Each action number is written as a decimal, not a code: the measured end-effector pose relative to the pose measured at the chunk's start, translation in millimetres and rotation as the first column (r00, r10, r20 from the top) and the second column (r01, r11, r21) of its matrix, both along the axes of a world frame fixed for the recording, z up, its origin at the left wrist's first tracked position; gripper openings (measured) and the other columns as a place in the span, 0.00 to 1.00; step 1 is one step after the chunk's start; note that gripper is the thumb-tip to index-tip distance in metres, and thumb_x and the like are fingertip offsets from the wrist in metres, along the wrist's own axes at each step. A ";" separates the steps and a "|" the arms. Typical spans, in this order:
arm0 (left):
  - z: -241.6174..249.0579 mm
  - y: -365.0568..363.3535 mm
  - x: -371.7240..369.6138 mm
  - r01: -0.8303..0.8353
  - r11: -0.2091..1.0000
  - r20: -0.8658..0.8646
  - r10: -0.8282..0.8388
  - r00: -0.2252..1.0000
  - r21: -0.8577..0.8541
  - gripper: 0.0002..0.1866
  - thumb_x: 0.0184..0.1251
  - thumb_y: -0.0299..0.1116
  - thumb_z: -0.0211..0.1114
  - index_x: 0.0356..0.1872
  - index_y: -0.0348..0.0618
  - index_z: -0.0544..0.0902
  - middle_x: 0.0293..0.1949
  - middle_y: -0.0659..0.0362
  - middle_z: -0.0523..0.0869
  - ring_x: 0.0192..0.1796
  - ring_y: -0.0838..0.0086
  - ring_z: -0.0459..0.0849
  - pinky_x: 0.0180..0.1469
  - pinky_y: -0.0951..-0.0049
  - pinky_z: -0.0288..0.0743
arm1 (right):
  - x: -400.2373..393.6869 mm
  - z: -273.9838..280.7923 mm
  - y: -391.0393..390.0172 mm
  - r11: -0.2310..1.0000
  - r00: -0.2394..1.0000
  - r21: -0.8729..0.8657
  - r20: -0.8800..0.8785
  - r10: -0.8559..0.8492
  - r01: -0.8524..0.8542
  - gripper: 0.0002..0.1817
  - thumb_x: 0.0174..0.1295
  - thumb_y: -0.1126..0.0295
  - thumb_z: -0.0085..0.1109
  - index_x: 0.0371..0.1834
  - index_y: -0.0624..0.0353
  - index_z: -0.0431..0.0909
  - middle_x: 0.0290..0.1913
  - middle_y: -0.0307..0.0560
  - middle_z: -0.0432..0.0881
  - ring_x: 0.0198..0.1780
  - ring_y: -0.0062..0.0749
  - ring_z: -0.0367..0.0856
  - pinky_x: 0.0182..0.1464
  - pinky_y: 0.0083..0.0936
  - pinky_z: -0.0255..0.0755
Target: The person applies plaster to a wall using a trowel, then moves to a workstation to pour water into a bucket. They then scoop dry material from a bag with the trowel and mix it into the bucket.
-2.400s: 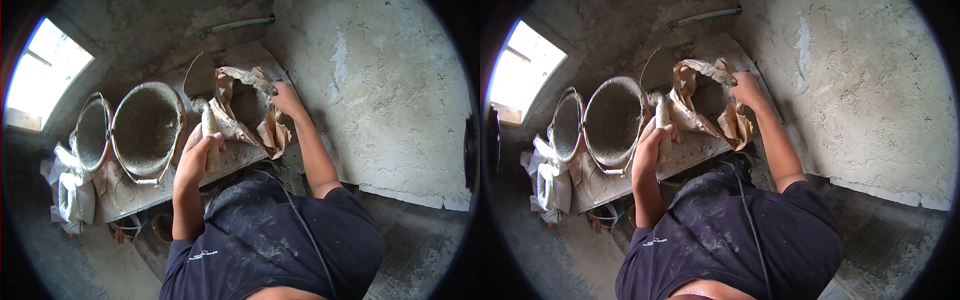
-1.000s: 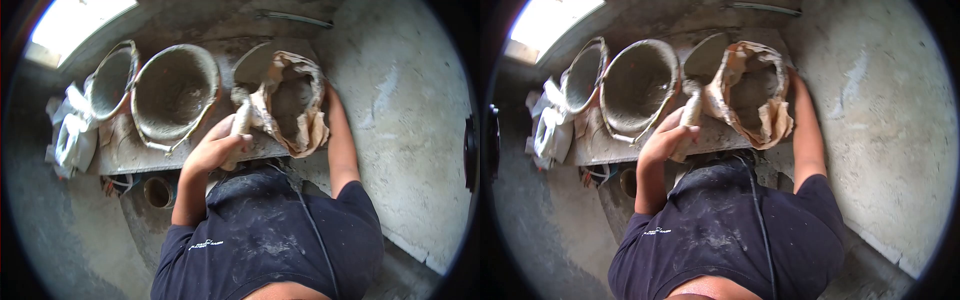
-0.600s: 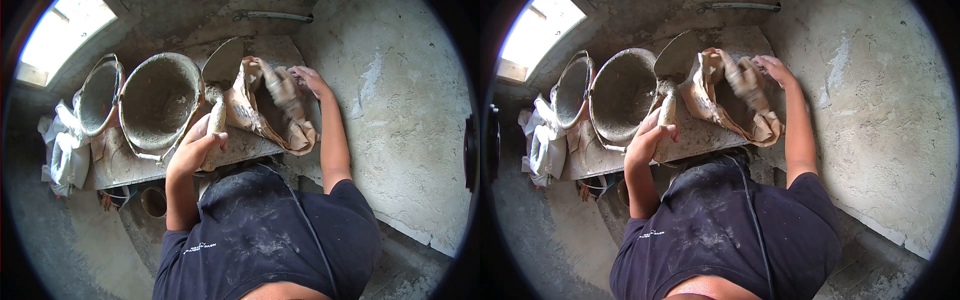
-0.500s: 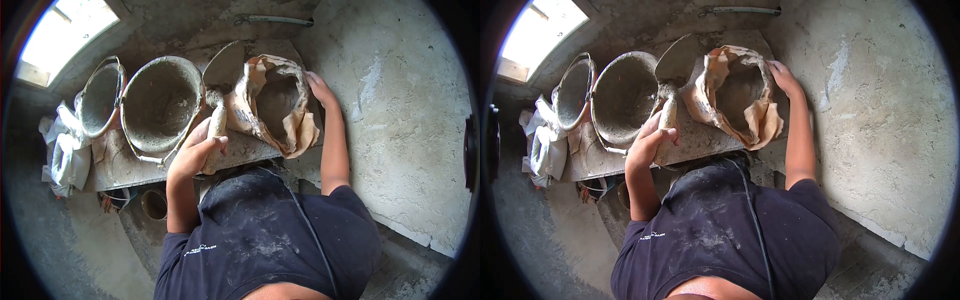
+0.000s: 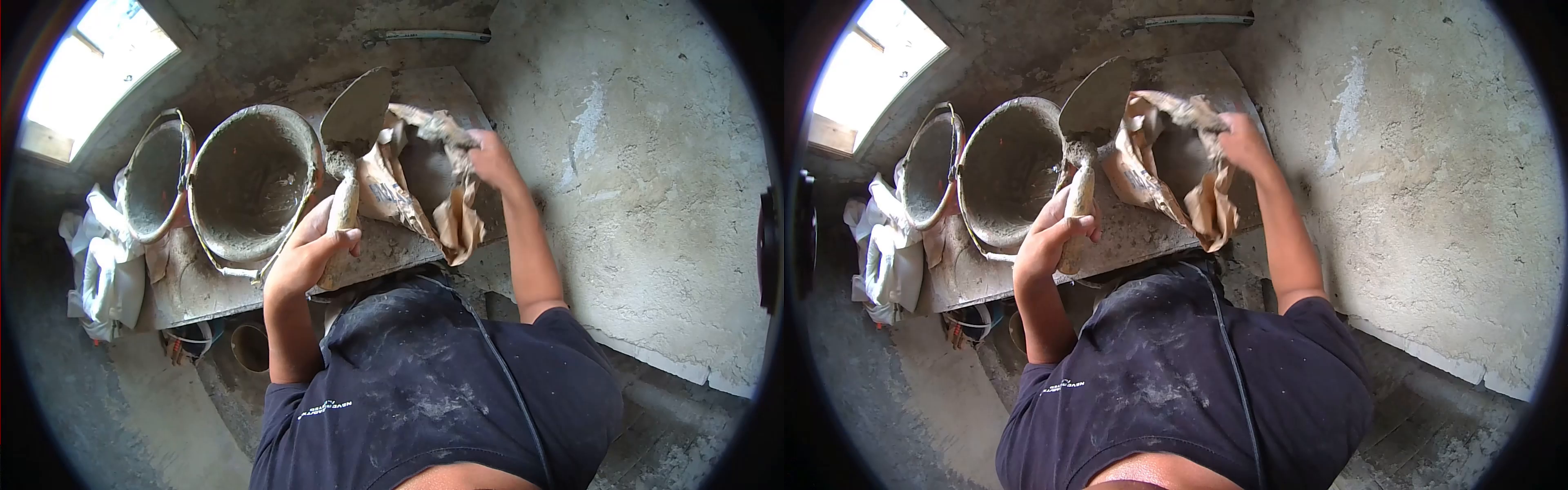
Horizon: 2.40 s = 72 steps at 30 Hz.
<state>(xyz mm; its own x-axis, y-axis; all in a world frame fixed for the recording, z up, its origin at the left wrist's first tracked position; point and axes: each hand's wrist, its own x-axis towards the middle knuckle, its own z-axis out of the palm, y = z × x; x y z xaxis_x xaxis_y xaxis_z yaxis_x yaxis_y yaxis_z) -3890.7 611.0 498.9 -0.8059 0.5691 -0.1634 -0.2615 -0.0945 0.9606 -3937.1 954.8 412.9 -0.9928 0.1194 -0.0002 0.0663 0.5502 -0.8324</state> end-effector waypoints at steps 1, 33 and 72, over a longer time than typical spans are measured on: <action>1.0 -4.2 -1.1 0.038 0.999 0.000 -0.038 0.999 0.024 0.23 0.59 0.32 0.60 0.54 0.32 0.71 0.32 0.60 0.76 0.35 0.77 0.75 0.42 0.76 0.69 | 8.0 7.1 -9.5 0.996 0.996 0.050 -0.039 0.080 -0.078 0.18 0.53 0.83 0.45 0.45 0.70 0.80 0.31 0.41 0.82 0.31 0.22 0.78 0.36 0.23 0.74; -23.6 -36.3 -15.6 -0.303 0.906 -0.898 -0.154 0.413 -0.295 0.21 0.65 0.49 0.59 0.44 0.38 0.77 0.41 0.52 0.77 0.50 0.59 0.76 0.54 0.60 0.66 | 80.8 75.0 -242.2 0.654 0.992 -0.752 0.001 -0.123 0.082 0.23 0.68 0.66 0.46 0.62 0.69 0.67 0.59 0.51 0.73 0.59 0.32 0.72 0.64 0.27 0.63; -96.5 -478.0 304.1 -0.987 0.041 -0.305 0.948 0.087 -0.154 0.05 0.66 0.30 0.58 0.36 0.40 0.78 0.28 0.65 0.75 0.32 0.81 0.71 0.40 0.81 0.66 | 208.6 54.4 -311.8 0.901 0.999 -0.434 -0.035 0.008 -0.022 0.14 0.65 0.72 0.59 0.52 0.64 0.72 0.29 0.36 0.74 0.26 0.16 0.70 0.28 0.14 0.66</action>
